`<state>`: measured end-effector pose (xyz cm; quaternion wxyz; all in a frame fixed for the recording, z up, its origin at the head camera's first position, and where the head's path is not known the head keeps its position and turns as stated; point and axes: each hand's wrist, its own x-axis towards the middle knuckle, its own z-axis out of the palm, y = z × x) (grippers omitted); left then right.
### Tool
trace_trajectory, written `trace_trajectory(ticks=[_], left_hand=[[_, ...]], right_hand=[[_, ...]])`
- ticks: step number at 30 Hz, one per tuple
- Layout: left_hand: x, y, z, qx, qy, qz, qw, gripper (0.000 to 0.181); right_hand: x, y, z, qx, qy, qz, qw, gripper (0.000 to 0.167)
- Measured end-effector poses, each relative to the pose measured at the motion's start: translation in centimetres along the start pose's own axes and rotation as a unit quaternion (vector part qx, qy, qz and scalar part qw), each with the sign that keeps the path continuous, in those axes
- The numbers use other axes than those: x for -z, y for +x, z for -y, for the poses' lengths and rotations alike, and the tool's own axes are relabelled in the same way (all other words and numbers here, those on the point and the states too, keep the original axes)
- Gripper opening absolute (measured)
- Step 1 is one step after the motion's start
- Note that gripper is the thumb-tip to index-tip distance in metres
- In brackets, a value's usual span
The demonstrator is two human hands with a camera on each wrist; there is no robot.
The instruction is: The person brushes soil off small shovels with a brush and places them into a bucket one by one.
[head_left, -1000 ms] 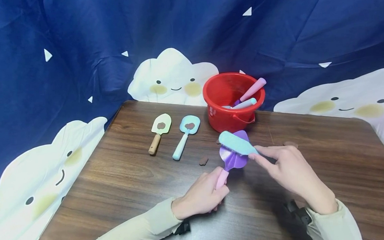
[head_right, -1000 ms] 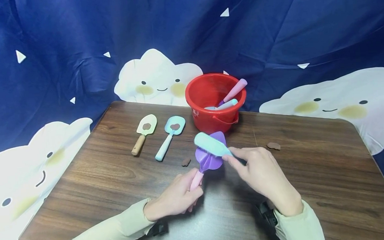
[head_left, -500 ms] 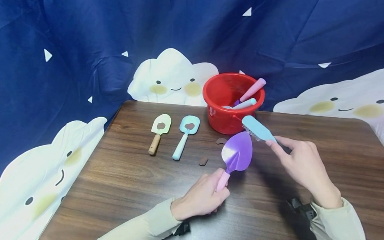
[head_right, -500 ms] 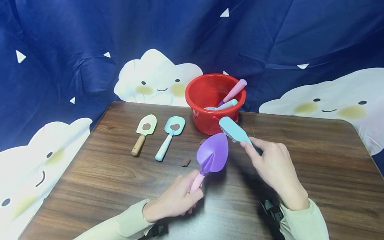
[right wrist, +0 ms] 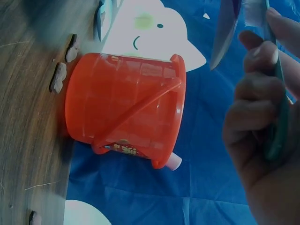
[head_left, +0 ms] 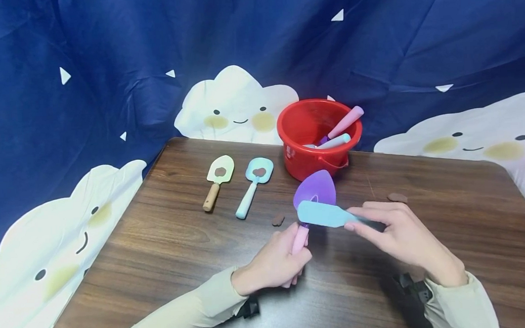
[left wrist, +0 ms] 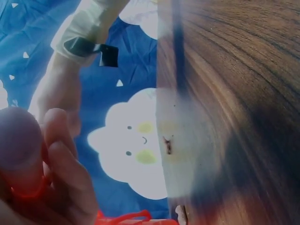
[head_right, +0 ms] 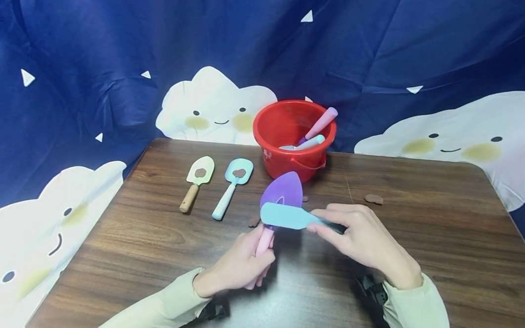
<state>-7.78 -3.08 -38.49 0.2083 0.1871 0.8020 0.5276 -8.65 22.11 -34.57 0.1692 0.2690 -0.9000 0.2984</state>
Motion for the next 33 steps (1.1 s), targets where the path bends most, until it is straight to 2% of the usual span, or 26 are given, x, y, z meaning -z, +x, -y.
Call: trace_trajectory(ticks=[4, 7, 12, 16, 18, 20, 23, 25, 26, 30, 33], left_hand=[[0.1, -0.1, -0.1, -0.012, 0.002, 0.003, 0.9999, 0.008], [0.2, -0.1, -0.1, -0.020, 0.007, 0.004, 0.9998, 0.008], [0.0, -0.2, 0.0, -0.024, 0.027, -0.002, 0.9993, 0.008], [-0.2, -0.3, 0.2, -0.025, 0.043, -0.003, 0.9988, 0.008], [-0.2, -0.2, 0.3, -0.029, 0.055, -0.002, 0.9980, 0.009], [-0.1, -0.1, 0.4, -0.051, 0.101, -0.011, 0.9935, 0.010], [0.0, 0.0, 0.5, -0.089, 0.175, -0.032, 0.9799, 0.012], [0.1, 0.1, 0.6, -0.106, 0.210, -0.046, 0.9709, 0.013], [0.2, 0.1, 0.5, -0.106, 0.208, -0.046, 0.9712, 0.013], [0.2, 0.1, 0.4, -0.088, 0.168, -0.037, 0.9813, 0.013], [0.3, 0.1, 0.4, -0.067, 0.148, -0.035, 0.9861, 0.012]], right_hand=[[0.2, 0.1, -0.7, -0.011, 0.011, 0.006, 0.9999, 0.038], [0.3, 0.3, -1.2, -0.038, 0.019, 0.007, 0.9991, 0.036], [0.4, 0.6, -2.0, -0.118, 0.020, -0.010, 0.9928, 0.034], [0.5, 0.8, -2.2, -0.166, -0.006, -0.036, 0.9855, 0.036], [0.5, 1.0, -2.1, -0.170, -0.028, -0.052, 0.9837, 0.036], [0.4, 1.1, -1.9, -0.164, -0.053, -0.068, 0.9828, 0.034], [0.1, 1.2, -1.1, -0.150, -0.078, -0.097, 0.9808, 0.031], [0.0, 1.3, -0.6, -0.143, -0.090, -0.117, 0.9786, 0.031], [0.0, 1.3, -0.3, -0.142, -0.093, -0.129, 0.9770, 0.031], [0.2, 1.5, 0.3, -0.144, -0.096, -0.181, 0.9682, 0.028], [0.3, 1.6, 0.7, -0.121, -0.073, -0.192, 0.9710, 0.028]])
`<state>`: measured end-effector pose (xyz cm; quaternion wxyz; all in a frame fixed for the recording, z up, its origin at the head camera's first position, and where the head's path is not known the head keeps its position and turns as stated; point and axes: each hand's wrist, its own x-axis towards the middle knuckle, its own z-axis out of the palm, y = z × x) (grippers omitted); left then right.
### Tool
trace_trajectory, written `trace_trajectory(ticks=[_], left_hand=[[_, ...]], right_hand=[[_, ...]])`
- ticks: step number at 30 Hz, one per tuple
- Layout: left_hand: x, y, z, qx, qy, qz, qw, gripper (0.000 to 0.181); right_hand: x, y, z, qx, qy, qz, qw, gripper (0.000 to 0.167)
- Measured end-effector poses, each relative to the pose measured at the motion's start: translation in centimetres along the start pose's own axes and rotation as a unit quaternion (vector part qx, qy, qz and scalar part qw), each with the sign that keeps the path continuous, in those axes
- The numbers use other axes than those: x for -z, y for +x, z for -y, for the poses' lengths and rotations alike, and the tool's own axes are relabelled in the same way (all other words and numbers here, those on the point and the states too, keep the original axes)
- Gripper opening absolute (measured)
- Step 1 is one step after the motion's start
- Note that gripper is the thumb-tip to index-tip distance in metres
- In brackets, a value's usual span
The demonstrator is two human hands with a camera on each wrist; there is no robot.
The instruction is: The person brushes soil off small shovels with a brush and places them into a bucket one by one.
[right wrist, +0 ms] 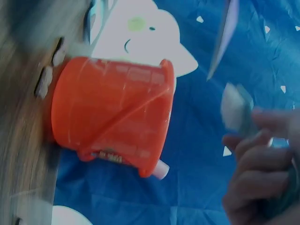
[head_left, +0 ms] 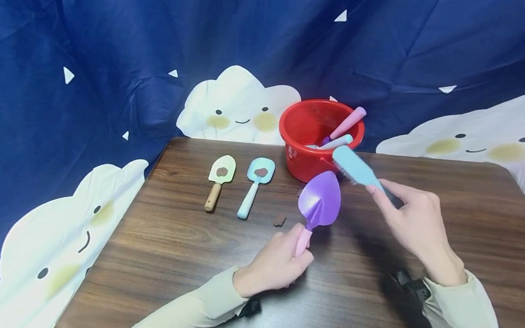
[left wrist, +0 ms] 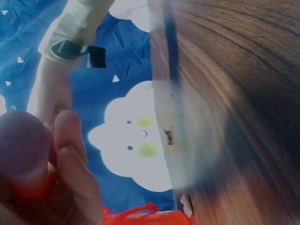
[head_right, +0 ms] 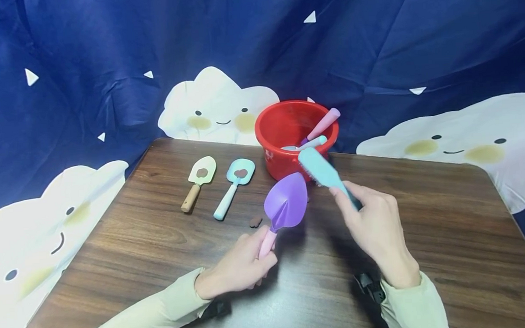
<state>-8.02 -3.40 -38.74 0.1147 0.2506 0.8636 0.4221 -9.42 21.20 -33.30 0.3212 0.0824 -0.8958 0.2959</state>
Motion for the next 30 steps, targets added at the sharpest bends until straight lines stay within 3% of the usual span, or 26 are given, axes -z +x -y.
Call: trace_trajectory(ticks=[4, 7, 10, 13, 16, 23, 30], left_hand=[[0.0, 0.0, 0.0, 0.023, -0.002, 0.002, 0.9997, 0.011], [0.0, 0.0, 0.0, 0.029, -0.002, 0.005, 0.9996, 0.012], [0.0, 0.0, 0.1, 0.021, 0.016, 0.004, 0.9996, 0.012], [0.0, 0.0, 0.3, 0.004, 0.046, -0.005, 0.9989, 0.011], [-0.1, 0.0, 0.5, -0.014, 0.068, -0.016, 0.9975, 0.012], [-0.2, 0.0, 0.4, -0.013, 0.061, -0.017, 0.9979, 0.012], [-0.4, -0.1, 0.3, -0.018, 0.067, -0.009, 0.9975, 0.012]], right_hand=[[0.0, -0.6, 0.7, 0.083, 0.037, 0.054, 0.9944, 0.035], [-0.1, -1.0, 1.4, 0.151, 0.044, 0.116, 0.9806, 0.037], [-0.3, -1.2, 1.8, 0.180, 0.032, 0.162, 0.9696, 0.036], [-0.4, -1.3, 1.7, 0.168, 0.002, 0.168, 0.9714, 0.036], [-0.5, -1.1, 1.2, 0.143, -0.013, 0.147, 0.9787, 0.037], [-0.7, -0.3, -0.1, 0.031, -0.013, 0.127, 0.9914, 0.036], [-0.8, -0.1, -0.7, -0.014, -0.047, 0.106, 0.9931, 0.035]])
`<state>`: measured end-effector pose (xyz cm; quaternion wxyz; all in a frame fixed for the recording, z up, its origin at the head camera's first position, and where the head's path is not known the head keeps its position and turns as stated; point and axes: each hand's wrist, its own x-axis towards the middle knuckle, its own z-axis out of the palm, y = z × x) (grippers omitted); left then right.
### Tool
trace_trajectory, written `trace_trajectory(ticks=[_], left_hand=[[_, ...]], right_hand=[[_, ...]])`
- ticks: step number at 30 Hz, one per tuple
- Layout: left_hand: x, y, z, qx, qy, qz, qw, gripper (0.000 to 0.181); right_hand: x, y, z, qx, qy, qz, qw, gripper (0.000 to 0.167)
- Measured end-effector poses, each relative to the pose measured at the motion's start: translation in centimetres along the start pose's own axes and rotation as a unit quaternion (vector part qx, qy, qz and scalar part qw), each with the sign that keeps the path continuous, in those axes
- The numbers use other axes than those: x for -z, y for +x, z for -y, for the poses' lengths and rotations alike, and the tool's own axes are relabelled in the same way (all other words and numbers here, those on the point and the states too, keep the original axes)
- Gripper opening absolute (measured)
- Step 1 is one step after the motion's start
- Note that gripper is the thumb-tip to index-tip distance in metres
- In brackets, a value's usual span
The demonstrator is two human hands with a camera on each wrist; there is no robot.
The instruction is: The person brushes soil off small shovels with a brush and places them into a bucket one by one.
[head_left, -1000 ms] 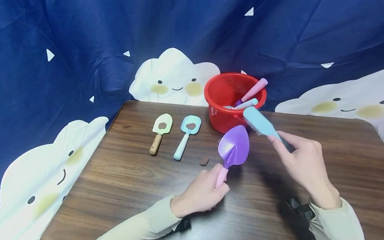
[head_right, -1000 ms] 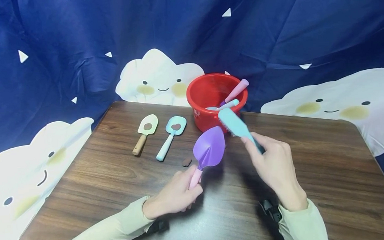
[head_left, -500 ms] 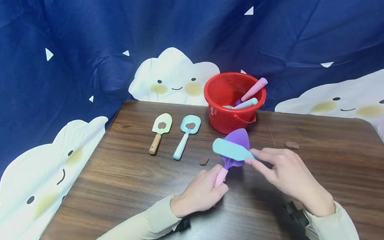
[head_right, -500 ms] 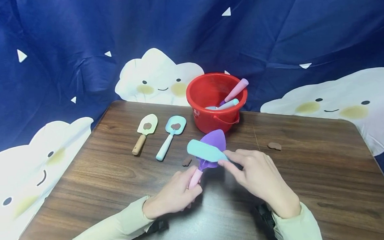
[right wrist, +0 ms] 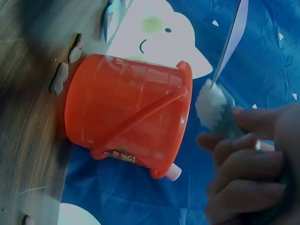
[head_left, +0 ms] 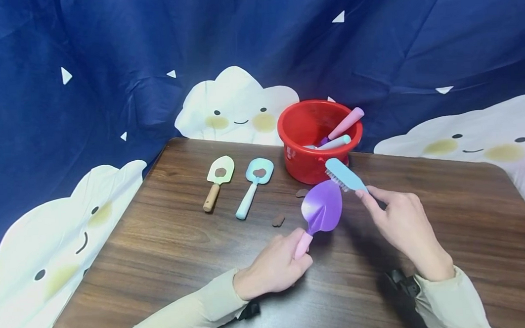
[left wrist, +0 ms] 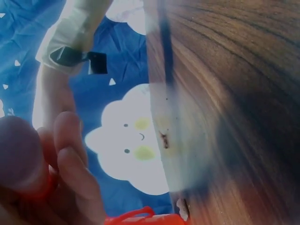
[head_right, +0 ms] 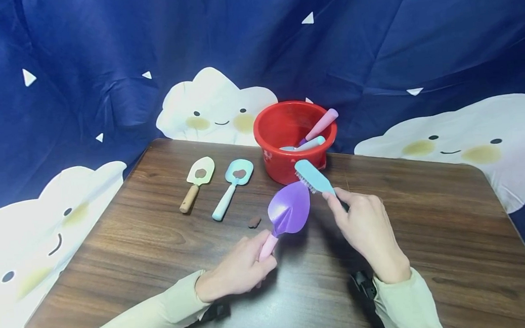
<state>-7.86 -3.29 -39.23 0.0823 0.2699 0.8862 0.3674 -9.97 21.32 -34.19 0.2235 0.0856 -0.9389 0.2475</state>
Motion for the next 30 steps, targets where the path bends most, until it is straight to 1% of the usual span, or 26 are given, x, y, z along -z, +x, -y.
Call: trace_trajectory(ticks=[2, 3, 4, 5, 7, 9, 10, 11, 13, 15, 19, 21, 23, 25, 27, 30], left_hand=[[0.0, 0.0, 0.0, -0.005, 0.002, 0.001, 1.0000, 0.012], [0.0, 0.1, 0.0, -0.003, -0.005, 0.004, 1.0000, 0.011], [0.0, 0.1, 0.0, 0.005, -0.021, 0.011, 0.9997, 0.011], [0.0, 0.1, 0.0, 0.014, -0.042, 0.018, 0.9989, 0.011], [0.0, 0.2, -0.1, 0.040, -0.096, 0.032, 0.9941, 0.011], [0.1, 0.3, -0.2, 0.070, -0.146, 0.040, 0.9861, 0.010], [0.2, 0.3, -0.2, 0.079, -0.162, 0.039, 0.9829, 0.010], [0.2, 0.3, -0.2, 0.084, -0.170, 0.037, 0.9812, 0.009], [0.4, 0.3, -0.2, 0.088, -0.172, 0.031, 0.9807, 0.008], [0.5, 0.3, -0.2, 0.087, -0.166, 0.027, 0.9819, 0.008], [0.7, 0.1, -0.3, 0.077, -0.157, 0.028, 0.9841, 0.008], [0.7, 0.0, -0.3, 0.069, -0.152, 0.028, 0.9856, 0.007], [0.7, 0.0, -0.3, 0.058, -0.142, 0.026, 0.9878, 0.007], [0.7, -0.1, -0.3, 0.049, -0.129, 0.023, 0.9902, 0.007], [0.7, -0.1, -0.2, 0.040, -0.113, 0.022, 0.9925, 0.007], [0.6, -0.1, -0.2, 0.031, -0.090, 0.022, 0.9952, 0.008]], right_hand=[[0.0, -0.1, 0.1, -0.001, 0.001, -0.012, 0.9999, 0.034], [-0.1, -0.1, 0.2, 0.006, 0.007, -0.017, 0.9998, 0.033], [-0.1, -0.2, 0.3, 0.020, 0.013, -0.020, 0.9995, 0.032], [-0.1, -0.3, 0.4, 0.043, 0.022, -0.021, 0.9986, 0.032], [-0.1, -0.6, 0.6, 0.101, 0.039, -0.009, 0.9941, 0.034], [-0.2, -0.8, 0.8, 0.157, 0.052, 0.015, 0.9861, 0.035], [-0.1, -0.9, 0.8, 0.179, 0.056, 0.027, 0.9818, 0.035], [-0.1, -1.0, 0.9, 0.195, 0.060, 0.038, 0.9783, 0.035], [-0.1, -1.1, 0.8, 0.205, 0.062, 0.056, 0.9752, 0.035], [-0.1, -1.0, 0.6, 0.200, 0.062, 0.066, 0.9757, 0.035], [0.2, -0.6, -0.1, 0.160, 0.064, 0.082, 0.9816, 0.035], [0.2, -0.3, -0.5, 0.138, 0.067, 0.083, 0.9846, 0.035], [0.1, 0.0, -0.9, 0.118, 0.070, 0.071, 0.9879, 0.035], [0.1, 0.3, -1.3, 0.100, 0.064, 0.051, 0.9916, 0.036], [0.0, 0.5, -1.5, 0.085, 0.053, 0.029, 0.9945, 0.035], [-0.2, 0.7, -1.4, 0.062, 0.028, 0.009, 0.9977, 0.034]])
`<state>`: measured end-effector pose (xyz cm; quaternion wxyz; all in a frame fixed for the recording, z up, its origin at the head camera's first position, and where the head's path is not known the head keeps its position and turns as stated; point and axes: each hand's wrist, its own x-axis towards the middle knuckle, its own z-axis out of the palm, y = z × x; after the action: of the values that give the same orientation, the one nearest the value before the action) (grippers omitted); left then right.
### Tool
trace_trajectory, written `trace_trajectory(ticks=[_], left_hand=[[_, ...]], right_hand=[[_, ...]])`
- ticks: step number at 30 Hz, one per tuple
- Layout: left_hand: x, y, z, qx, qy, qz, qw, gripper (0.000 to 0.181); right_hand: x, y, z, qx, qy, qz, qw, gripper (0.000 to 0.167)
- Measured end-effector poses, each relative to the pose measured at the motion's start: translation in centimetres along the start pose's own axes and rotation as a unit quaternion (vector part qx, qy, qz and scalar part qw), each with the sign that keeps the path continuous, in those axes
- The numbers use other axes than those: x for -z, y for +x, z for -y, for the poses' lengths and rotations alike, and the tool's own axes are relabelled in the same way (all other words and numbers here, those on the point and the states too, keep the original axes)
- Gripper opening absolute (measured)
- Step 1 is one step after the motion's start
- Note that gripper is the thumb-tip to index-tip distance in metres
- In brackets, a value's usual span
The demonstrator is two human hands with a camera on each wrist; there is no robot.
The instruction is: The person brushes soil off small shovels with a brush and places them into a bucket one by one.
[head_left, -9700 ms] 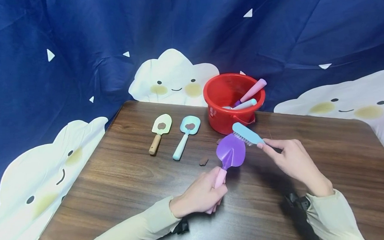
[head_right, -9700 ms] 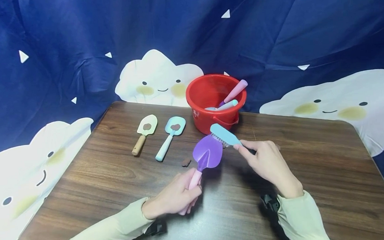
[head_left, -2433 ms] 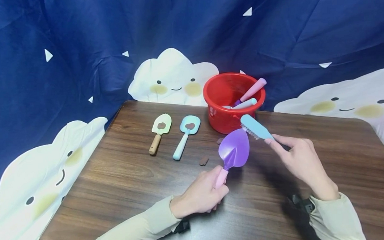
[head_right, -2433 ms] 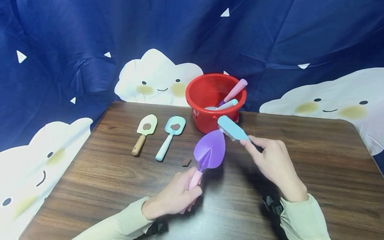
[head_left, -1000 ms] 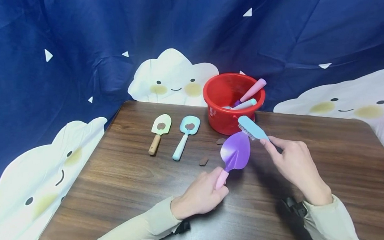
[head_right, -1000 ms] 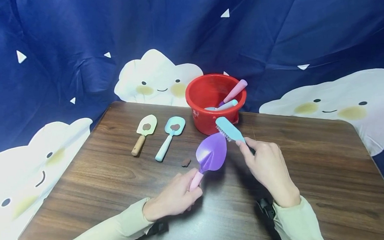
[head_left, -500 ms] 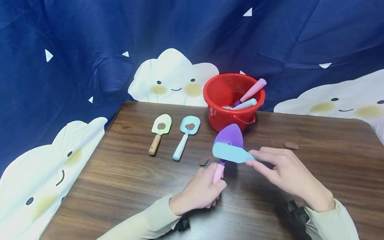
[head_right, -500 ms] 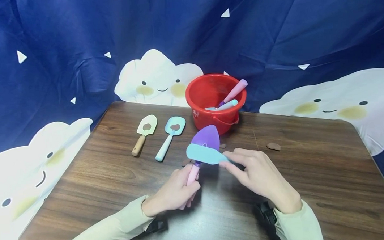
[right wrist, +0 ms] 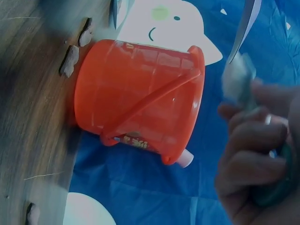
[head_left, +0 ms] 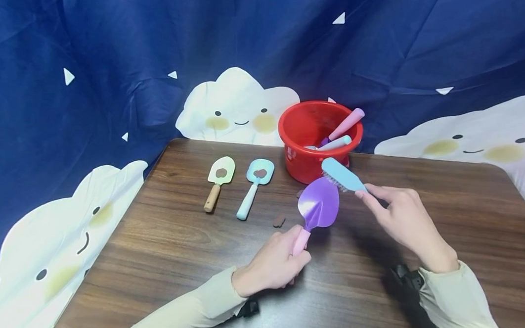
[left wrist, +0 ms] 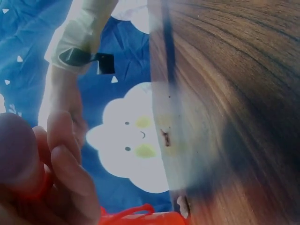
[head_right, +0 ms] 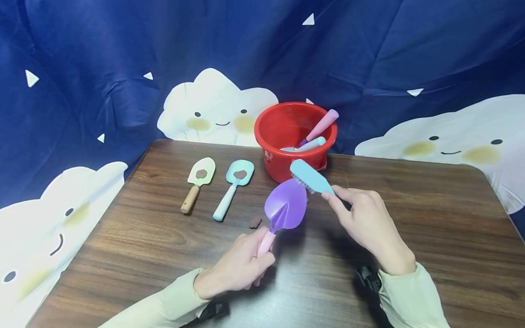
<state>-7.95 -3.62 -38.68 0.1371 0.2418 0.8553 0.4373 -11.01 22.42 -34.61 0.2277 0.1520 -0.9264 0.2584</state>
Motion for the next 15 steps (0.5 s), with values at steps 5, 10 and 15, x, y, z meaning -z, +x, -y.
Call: trace_trajectory(ticks=[5, 10, 15], left_hand=[[-0.1, 0.2, 0.1, -0.003, 0.022, 0.001, 0.9997, 0.008], [-0.2, 0.4, 0.0, 0.011, 0.012, 0.008, 0.9998, 0.008], [-0.2, 0.4, 0.1, 0.012, 0.021, 0.009, 0.9997, 0.009]], right_hand=[[0.0, -0.2, 0.9, 0.006, -0.007, -0.017, 0.9998, 0.032], [0.0, -0.7, 2.4, 0.118, 0.021, 0.019, 0.9927, 0.035], [-0.1, -1.2, 3.3, 0.139, 0.015, 0.075, 0.9872, 0.034]])
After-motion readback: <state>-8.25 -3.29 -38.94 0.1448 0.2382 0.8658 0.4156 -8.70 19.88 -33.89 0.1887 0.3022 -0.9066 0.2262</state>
